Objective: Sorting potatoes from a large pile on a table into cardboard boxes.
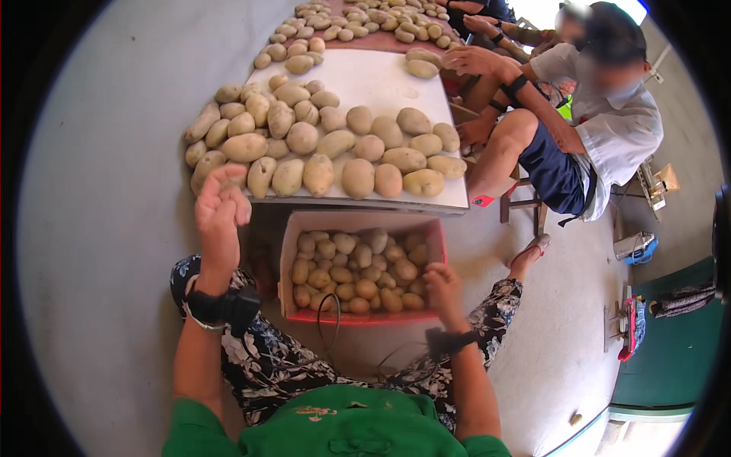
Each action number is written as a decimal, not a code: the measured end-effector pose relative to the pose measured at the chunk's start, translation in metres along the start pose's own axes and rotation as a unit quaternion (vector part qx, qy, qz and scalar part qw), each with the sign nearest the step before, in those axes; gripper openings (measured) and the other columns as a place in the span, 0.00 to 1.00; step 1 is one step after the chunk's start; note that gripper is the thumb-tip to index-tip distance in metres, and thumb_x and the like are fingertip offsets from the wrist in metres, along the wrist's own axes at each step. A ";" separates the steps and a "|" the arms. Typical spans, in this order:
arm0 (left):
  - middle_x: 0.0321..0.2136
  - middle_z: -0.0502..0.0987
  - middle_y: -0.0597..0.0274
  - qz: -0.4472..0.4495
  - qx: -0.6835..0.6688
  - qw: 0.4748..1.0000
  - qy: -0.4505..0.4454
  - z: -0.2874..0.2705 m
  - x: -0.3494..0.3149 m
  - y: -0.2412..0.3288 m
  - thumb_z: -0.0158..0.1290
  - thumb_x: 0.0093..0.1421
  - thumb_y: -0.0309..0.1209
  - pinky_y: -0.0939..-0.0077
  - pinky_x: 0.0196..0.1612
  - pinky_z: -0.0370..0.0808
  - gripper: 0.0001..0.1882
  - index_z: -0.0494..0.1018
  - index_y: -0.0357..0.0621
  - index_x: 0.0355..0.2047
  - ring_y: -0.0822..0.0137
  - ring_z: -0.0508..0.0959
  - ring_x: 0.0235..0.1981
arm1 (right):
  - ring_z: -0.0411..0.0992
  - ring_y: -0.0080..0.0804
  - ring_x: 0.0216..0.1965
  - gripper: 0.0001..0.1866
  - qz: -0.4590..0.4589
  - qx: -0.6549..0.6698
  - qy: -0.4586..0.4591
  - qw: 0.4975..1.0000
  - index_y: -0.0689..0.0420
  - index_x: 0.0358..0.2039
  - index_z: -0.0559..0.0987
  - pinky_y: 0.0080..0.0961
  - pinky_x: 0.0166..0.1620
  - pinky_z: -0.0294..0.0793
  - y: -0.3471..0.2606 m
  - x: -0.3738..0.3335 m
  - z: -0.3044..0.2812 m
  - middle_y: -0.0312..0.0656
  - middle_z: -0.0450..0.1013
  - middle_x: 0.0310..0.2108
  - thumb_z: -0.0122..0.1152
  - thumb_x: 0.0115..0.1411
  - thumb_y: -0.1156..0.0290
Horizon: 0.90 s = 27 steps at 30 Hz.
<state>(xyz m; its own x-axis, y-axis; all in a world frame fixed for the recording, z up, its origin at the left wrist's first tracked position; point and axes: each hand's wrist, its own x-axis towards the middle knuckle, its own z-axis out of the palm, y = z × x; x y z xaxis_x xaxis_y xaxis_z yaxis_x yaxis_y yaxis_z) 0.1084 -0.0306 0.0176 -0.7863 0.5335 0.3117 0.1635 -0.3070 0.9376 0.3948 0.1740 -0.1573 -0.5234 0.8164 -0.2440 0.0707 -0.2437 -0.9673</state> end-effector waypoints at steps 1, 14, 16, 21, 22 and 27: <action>0.11 0.58 0.73 0.005 -0.019 1.000 0.002 -0.002 0.008 0.002 0.34 0.50 0.17 0.88 0.21 0.54 0.18 0.64 0.37 0.41 0.81 0.56 0.15 | 0.68 0.21 0.33 0.12 0.029 -0.012 0.057 0.998 0.59 0.39 0.73 0.18 0.34 0.69 0.004 0.010 -0.010 0.37 0.71 0.34 0.55 0.53 0.71; 0.23 0.57 0.76 0.038 0.090 0.995 0.035 -0.023 0.069 -0.056 0.40 0.55 0.24 0.89 0.25 0.52 0.18 0.65 0.38 0.47 0.83 0.54 0.23 | 0.69 0.51 0.41 0.12 0.028 -0.551 -0.111 0.827 0.59 0.34 0.74 0.37 0.43 0.68 0.119 0.098 0.007 0.52 0.72 0.34 0.47 0.53 0.67; 0.21 0.55 0.74 0.013 0.040 0.997 0.058 -0.040 0.077 -0.063 0.37 0.57 0.22 0.89 0.25 0.51 0.19 0.61 0.34 0.49 0.82 0.53 0.21 | 0.68 0.57 0.42 0.16 0.032 -0.550 -0.071 0.831 0.61 0.36 0.73 0.41 0.46 0.66 0.130 0.108 0.030 0.58 0.70 0.37 0.47 0.53 0.63; 0.20 0.55 0.73 -0.058 -0.028 0.998 -0.005 -0.051 0.093 -0.072 0.36 0.59 0.22 0.88 0.25 0.52 0.17 0.61 0.33 0.49 0.82 0.52 0.21 | 0.67 0.58 0.42 0.18 0.098 -0.492 0.075 0.862 0.61 0.41 0.70 0.45 0.49 0.64 0.140 0.101 0.047 0.60 0.69 0.38 0.44 0.54 0.63; 0.19 0.55 0.73 -0.060 -0.063 0.996 -0.035 -0.045 0.094 -0.072 0.37 0.58 0.22 0.87 0.25 0.52 0.17 0.61 0.33 0.49 0.82 0.53 0.21 | 0.67 0.57 0.42 0.17 0.099 -0.483 0.084 0.866 0.61 0.41 0.70 0.46 0.48 0.64 0.139 0.100 0.045 0.59 0.69 0.38 0.44 0.55 0.63; 0.17 0.55 0.73 -0.050 -0.072 0.996 -0.032 -0.002 0.081 -0.060 0.36 0.54 0.19 0.88 0.25 0.53 0.15 0.65 0.34 0.42 0.81 0.54 0.19 | 0.72 0.54 0.32 0.23 0.093 -0.574 -0.020 0.813 0.62 0.49 0.59 0.46 0.35 0.72 0.138 0.108 0.038 0.59 0.71 0.30 0.46 0.54 0.66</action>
<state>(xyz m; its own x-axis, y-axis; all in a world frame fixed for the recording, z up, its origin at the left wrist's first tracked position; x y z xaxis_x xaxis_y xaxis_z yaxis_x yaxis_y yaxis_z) 0.0332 0.0294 -0.0133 -0.7542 0.6149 0.2306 -0.0057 -0.3573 0.9340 0.3152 0.2087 -0.3143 -0.4394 0.7977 -0.4131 0.8857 0.3079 -0.3476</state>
